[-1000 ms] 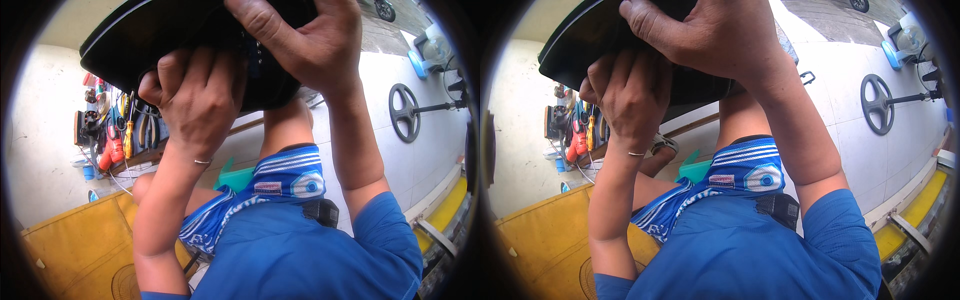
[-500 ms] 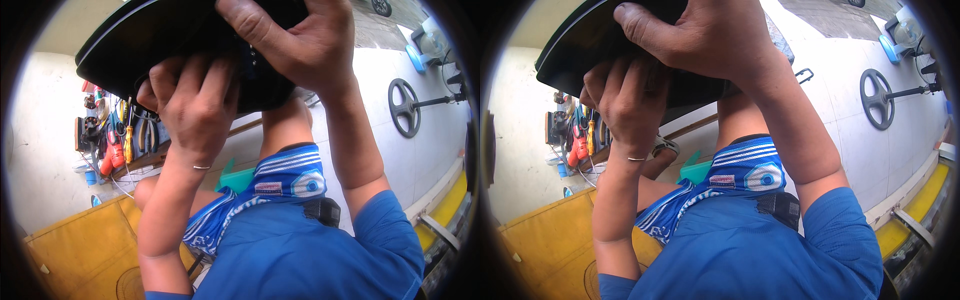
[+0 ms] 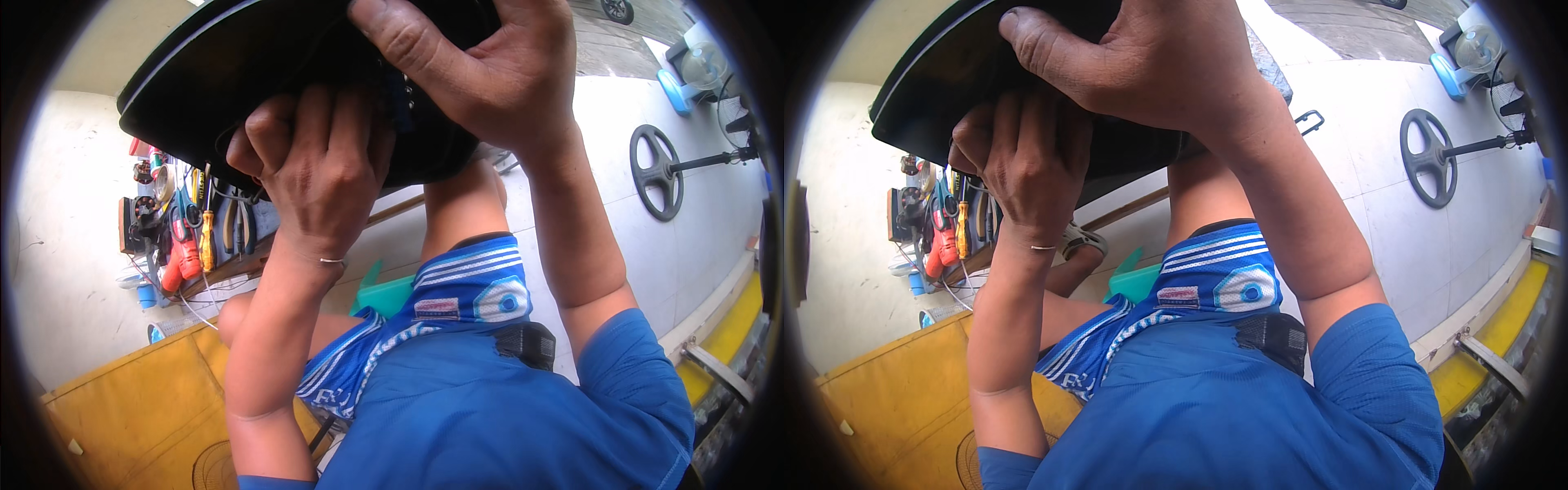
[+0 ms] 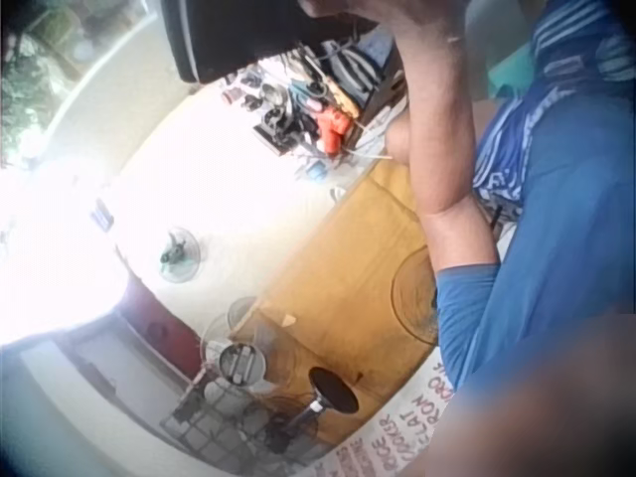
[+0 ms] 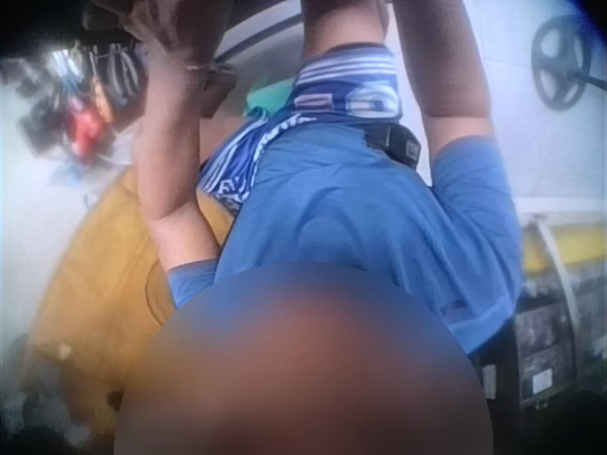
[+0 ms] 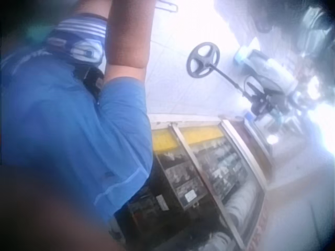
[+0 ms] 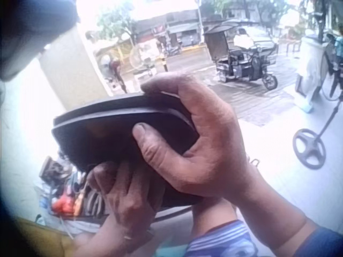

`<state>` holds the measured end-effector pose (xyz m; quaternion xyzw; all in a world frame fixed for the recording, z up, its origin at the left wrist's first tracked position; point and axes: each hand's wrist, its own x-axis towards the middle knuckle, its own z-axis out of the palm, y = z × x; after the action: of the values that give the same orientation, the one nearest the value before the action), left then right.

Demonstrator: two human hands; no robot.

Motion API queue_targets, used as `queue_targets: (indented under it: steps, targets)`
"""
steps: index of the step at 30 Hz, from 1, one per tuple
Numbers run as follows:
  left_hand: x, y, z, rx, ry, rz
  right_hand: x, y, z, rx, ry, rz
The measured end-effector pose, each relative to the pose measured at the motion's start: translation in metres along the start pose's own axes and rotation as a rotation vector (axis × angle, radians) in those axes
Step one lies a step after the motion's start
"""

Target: The person strips wire ends with pliers, connects wires to a black device, and secures a cover using a cordless drill. They also test the device by pressing buttons and repositioning it on the workbench.

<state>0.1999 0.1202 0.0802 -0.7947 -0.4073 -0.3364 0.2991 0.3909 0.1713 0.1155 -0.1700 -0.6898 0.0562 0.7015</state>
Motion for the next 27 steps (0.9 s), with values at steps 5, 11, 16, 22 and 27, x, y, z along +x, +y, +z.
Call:
queue_targets:
  steps: [5,11,16,22,27]
  targets:
    - [0.001,0.002,-0.006,0.033,-0.062,0.011,-0.001,-0.002,-0.001,0.02,0.008,0.026]
    - [0.008,-0.003,0.006,0.095,0.065,0.076,-0.002,-0.005,-0.002,-0.035,-0.01,0.042]
    - [0.003,-0.003,-0.014,0.078,-0.126,0.054,-0.001,-0.007,0.001,-0.002,0.003,0.094]
    - [0.007,-0.005,-0.026,-0.051,-0.06,0.021,0.0,-0.009,0.0,-0.104,-0.02,0.085]
    - [0.008,-0.004,-0.027,-0.076,-0.026,0.006,0.001,-0.008,0.001,-0.096,-0.018,0.094]
